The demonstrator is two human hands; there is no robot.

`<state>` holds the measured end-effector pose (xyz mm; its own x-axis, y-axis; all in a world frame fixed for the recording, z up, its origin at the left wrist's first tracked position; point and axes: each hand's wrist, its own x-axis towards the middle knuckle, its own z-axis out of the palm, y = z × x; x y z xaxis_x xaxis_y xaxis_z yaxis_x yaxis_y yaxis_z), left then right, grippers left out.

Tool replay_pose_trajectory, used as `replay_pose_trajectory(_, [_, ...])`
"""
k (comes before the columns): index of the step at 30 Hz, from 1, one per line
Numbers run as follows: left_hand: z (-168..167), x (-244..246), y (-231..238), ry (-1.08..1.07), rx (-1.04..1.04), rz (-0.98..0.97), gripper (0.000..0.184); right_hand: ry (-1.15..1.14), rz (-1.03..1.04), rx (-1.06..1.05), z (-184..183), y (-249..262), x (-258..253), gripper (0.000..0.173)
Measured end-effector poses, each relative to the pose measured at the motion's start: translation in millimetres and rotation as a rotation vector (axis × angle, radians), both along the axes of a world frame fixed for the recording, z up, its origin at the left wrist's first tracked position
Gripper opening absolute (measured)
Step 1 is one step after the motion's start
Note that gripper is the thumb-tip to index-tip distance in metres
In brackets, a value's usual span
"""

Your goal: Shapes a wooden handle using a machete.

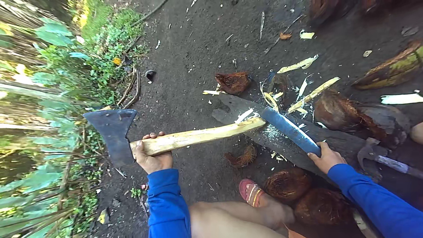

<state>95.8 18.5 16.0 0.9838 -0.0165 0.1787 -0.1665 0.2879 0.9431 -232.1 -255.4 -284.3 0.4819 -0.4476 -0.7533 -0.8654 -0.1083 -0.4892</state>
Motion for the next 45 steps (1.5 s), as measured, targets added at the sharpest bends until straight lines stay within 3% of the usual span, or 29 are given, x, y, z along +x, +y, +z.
replay_pose_trajectory(11, [6,-14,-7,-0.037,-0.02,-0.125,0.042,-0.103,-0.081,-0.029,-19,-5,-15,0.048])
replay_pose_trajectory(15, [4,-17,-6,-0.018,-0.035,-0.181,0.031,-0.143,-0.11,-0.028,-24,-5,-19,0.047])
replay_pose_trajectory(21, [6,-24,-10,-0.028,-0.039,-0.27,0.044,-0.144,-0.113,-0.03,-28,-6,-21,0.047])
replay_pose_trajectory(27, [9,-35,-17,-0.078,-0.04,-0.349,0.043,-0.139,-0.118,-0.034,-32,-6,-23,0.046])
replay_pose_trajectory(32, [15,-41,-26,-0.092,-0.058,-0.379,0.068,-0.142,-0.123,-0.03,-33,-6,-23,0.045])
replay_pose_trajectory(39, [25,-45,-34,-0.226,0.05,-0.383,0.04,-0.146,-0.128,-0.013,-32,-9,-22,0.044])
replay_pose_trajectory(45, [30,-61,-56,-0.241,-0.014,-0.406,0.035,-0.132,-0.121,-0.01,-32,-8,-24,0.044])
